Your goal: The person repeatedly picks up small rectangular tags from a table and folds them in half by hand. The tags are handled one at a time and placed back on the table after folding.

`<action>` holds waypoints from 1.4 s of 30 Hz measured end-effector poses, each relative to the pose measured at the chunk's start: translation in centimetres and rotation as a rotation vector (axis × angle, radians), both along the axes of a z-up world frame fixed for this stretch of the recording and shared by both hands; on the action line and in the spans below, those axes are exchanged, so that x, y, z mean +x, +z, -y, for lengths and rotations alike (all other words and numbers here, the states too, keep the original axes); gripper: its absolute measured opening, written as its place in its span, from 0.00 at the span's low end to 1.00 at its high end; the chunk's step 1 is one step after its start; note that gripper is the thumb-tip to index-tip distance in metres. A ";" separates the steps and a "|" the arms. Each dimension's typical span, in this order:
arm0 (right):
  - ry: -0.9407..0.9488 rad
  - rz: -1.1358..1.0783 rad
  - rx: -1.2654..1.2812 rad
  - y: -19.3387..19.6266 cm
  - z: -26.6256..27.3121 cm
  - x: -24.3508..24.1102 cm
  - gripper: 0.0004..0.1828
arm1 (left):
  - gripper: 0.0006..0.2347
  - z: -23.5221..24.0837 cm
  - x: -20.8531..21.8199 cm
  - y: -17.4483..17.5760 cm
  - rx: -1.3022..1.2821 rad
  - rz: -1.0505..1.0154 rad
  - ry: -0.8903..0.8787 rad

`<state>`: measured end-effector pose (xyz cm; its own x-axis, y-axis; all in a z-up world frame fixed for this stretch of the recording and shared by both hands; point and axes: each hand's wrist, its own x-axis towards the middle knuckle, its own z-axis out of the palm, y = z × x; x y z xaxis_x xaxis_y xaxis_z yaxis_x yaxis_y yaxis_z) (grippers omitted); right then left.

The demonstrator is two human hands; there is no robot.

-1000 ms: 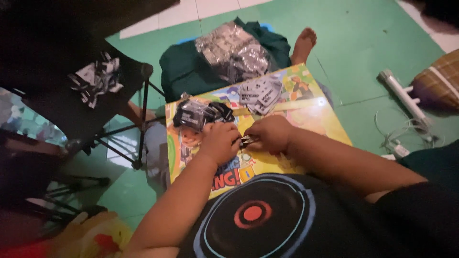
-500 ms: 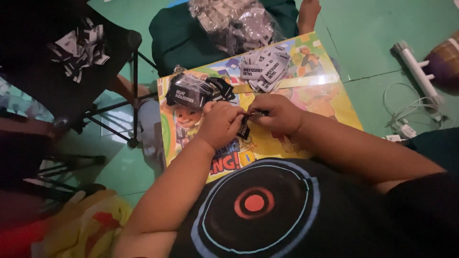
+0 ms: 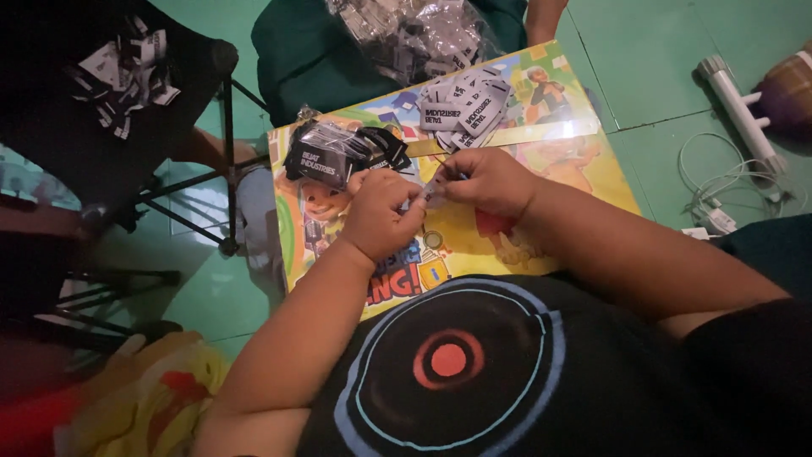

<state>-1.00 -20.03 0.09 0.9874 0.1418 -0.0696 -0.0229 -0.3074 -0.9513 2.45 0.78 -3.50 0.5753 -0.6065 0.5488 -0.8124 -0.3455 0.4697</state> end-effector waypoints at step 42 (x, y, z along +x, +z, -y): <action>0.034 -0.219 -0.023 2.0 0.7 -0.8 0.12 | 0.07 0.9 -0.8 2.0 -0.158 -0.366 -0.042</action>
<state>-1.81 -20.69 2.08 0.9429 0.1710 -0.2859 -0.2177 -0.3335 -0.9173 1.65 -0.09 -1.53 0.7267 -0.5579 0.4008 -0.5934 -0.2158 0.7754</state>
